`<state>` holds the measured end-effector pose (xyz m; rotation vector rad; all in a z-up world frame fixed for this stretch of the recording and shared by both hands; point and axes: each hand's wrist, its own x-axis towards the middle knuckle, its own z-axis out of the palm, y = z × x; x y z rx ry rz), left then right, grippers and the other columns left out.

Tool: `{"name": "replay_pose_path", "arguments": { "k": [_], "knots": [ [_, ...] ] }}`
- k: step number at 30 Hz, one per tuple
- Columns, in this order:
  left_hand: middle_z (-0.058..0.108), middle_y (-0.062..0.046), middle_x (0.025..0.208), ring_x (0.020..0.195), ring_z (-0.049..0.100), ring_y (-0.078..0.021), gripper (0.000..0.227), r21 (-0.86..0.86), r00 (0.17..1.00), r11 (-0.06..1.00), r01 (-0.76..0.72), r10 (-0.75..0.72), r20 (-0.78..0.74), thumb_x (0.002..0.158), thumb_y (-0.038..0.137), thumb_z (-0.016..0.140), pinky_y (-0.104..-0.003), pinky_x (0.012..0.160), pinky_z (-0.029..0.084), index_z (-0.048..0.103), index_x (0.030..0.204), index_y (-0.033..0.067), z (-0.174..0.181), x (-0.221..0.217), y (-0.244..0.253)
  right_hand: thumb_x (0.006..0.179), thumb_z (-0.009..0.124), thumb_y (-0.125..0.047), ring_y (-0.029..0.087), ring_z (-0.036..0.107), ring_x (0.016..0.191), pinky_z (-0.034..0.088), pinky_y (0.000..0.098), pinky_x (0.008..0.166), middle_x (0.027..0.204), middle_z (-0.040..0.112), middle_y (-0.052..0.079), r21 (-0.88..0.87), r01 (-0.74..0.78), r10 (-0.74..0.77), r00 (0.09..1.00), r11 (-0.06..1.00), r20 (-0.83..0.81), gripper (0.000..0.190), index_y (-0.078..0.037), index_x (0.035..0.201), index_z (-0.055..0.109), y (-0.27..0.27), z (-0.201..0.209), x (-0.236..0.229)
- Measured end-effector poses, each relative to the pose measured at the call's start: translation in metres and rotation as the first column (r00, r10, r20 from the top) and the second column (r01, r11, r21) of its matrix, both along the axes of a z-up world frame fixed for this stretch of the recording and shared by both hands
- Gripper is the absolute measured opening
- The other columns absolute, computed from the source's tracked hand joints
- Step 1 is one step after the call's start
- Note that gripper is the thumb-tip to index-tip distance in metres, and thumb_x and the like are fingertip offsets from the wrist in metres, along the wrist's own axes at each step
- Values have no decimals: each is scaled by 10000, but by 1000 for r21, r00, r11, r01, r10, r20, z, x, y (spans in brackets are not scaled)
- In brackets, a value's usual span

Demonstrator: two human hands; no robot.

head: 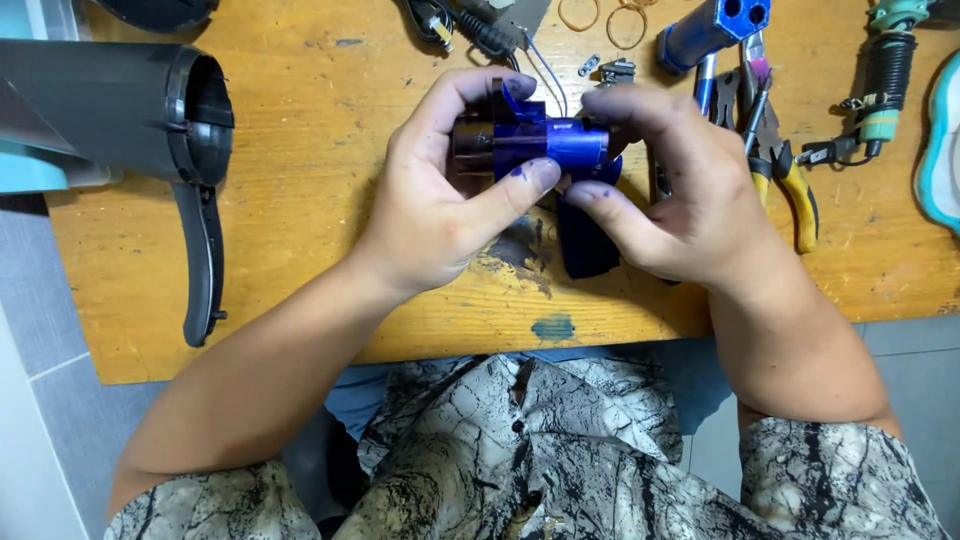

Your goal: Assembling a small blue plastic component, likely a motor or switch housing for an appliance, by fitting internal parts and using a scribe for alignment.

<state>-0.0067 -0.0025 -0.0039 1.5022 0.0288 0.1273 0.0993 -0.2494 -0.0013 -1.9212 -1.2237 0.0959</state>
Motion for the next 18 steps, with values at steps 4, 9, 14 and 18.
{"name": "replay_pose_path", "arguments": {
  "k": [4, 9, 14, 18],
  "knots": [
    [657, -99, 1435, 1343, 697, -226, 512, -12, 999, 1000, 28, -27, 29, 1091, 201, 832, -356, 1196, 661, 554, 1514, 123, 0, -2, -1, 1177, 766, -68, 433, 774, 1284, 613, 472, 1157, 1421, 740, 329, -14, 13, -13, 1000, 1000, -1, 440, 153, 1525, 613, 3, 2, -1],
    [614, -133, 1475, 1373, 685, -247, 572, -99, 993, 989, 110, -107, 42, 1083, 121, 787, -366, 1225, 653, 495, 1575, 99, 3, -4, -1, 1229, 634, -237, 378, 808, 1202, 613, 426, 1060, 1378, 784, 294, -53, 56, -58, 998, 997, -39, 494, 130, 1559, 645, 2, 0, -2],
    [619, -130, 1488, 1412, 668, -253, 539, -50, 993, 993, 104, -101, 53, 1105, 139, 778, -383, 1264, 635, 504, 1567, 94, 1, -3, 0, 1179, 639, -326, 318, 765, 1162, 643, 399, 1048, 1357, 697, 273, 5, 24, -22, 972, 1000, -233, 734, 134, 1717, 447, 5, 8, -3],
    [606, -141, 1513, 1452, 653, -280, 538, -110, 992, 987, 121, -114, 61, 1119, 138, 771, -403, 1299, 632, 497, 1579, 81, 2, -3, 2, 1145, 703, -85, 320, 721, 1280, 642, 408, 1149, 1438, 691, 231, -30, 56, -62, 961, 998, -270, 521, 79, 1611, 537, 7, 12, -5]
  ]
}}
